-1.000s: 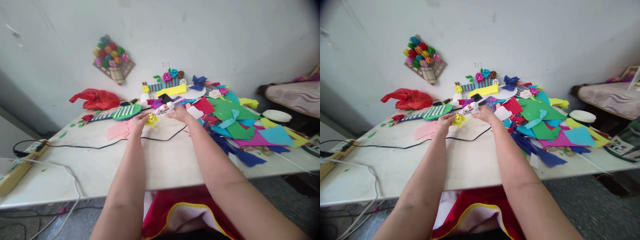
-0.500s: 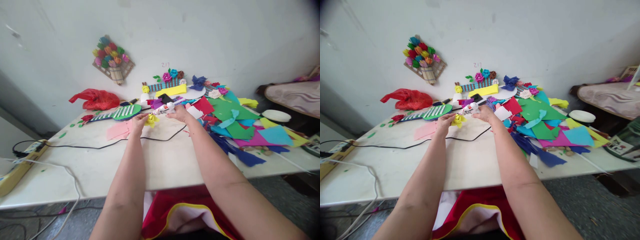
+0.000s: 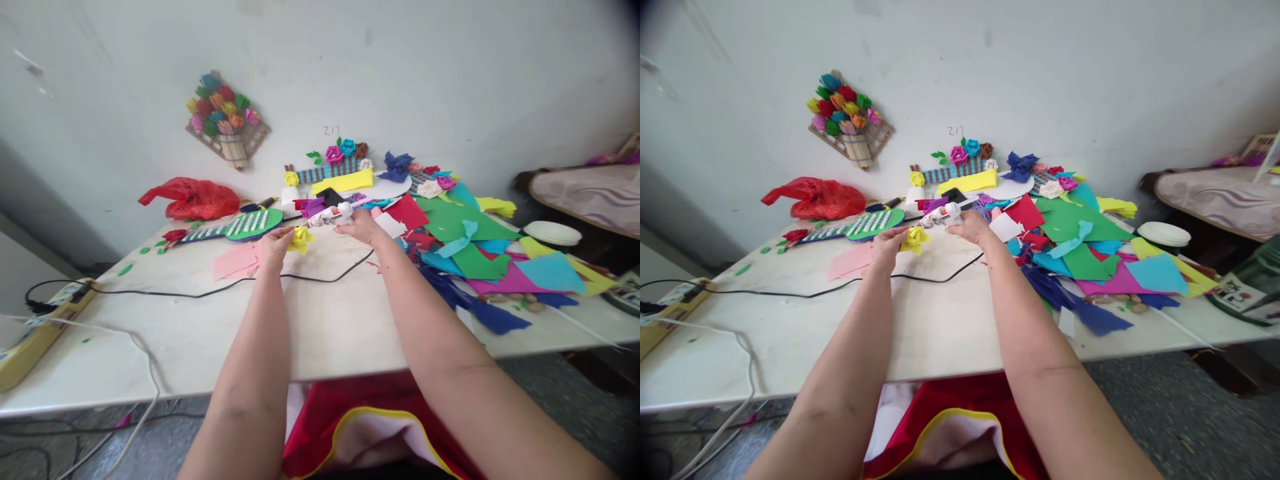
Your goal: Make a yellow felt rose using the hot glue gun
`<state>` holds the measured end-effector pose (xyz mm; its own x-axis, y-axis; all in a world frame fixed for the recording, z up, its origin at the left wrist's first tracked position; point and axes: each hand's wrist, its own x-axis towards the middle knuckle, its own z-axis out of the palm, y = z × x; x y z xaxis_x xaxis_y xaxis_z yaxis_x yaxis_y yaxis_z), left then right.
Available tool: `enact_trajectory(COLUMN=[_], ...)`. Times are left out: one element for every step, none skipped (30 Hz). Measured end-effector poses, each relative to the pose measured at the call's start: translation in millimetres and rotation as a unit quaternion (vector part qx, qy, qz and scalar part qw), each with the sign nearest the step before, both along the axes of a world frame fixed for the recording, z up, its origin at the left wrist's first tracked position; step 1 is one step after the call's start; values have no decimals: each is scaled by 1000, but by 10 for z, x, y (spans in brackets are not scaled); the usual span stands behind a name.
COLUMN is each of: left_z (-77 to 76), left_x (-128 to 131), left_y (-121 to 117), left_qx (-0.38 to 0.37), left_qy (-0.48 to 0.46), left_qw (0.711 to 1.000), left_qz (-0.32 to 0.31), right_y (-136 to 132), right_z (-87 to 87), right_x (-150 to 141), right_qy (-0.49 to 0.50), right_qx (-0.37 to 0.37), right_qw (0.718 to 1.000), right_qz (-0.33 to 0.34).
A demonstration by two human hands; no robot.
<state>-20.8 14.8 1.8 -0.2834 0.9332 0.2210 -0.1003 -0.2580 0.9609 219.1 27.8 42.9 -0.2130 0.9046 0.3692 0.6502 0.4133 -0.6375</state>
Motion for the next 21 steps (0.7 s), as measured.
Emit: enact_trajectory(left_z=[-2,-4,-5,-4,-3,0,3,8,14,20,28,36,44,51,58,64,68,72,74,76,77], left_x=[-3,-4,-4,-3,-2,-1,-1,0,1,2,4,6,9,12,14,17,20,23,26,30,35], left_y=[5,9,12,15,17,17,17,15,12,8,3,-3,-9,-15,-19,-23,-26,-27,-28,-28,-29], left_qx=[0,1,2,4,6,8,11,14,17,20,23,25,27,29,32,35,38,40,41,42,42], left_qy=[-3,-6,-9,-12,-14,-15,-16,-17,-20,-24,-32,-43,-53,-63,-72,-79,-84,-87,-89,-91,-92], left_qw=[1000,1000,1000,1000,1000,1000,1000,1000,999,999,999,999,998,998,997,996,996,995,995,995,995], left_qz=[4,7,9,11,13,16,18,21,23,23,21,17,12,6,1,-2,-5,-9,-12,-17,-24], right_y=[10,16,17,13,5,-7,-21,-37,-53,-70,-86,-101,-116,-129,-140,-147,-150,-149,-145,-138,-131], right_z=[-12,-23,-32,-39,-44,-47,-51,-55,-61,-69,-80,-93,-108,-125,-143,-162,-182,-202,-221,-238,-252], right_x=[6,10,10,8,1,-9,-22,-38,-57,-77,-98,-119,-139,-158,-177,-195,-213,-230,-249,-267,-285], right_qy=[11,17,18,13,4,-10,-26,-44,-64,-83,-103,-124,-146,-171,-197,-223,-248,-270,-289,-303,-315], right_qx=[2,2,2,3,3,4,5,5,3,-1,-4,-8,-12,-15,-18,-19,-15,-12,-9,-11,-18], right_qw=[1000,1000,1000,999,999,997,996,993,991,988,985,983,980,977,973,969,965,960,956,952,948], right_qz=[-3,-11,-21,-35,-53,-72,-91,-107,-121,-131,-137,-138,-136,-128,-116,-101,-84,-69,-56,-45,-36])
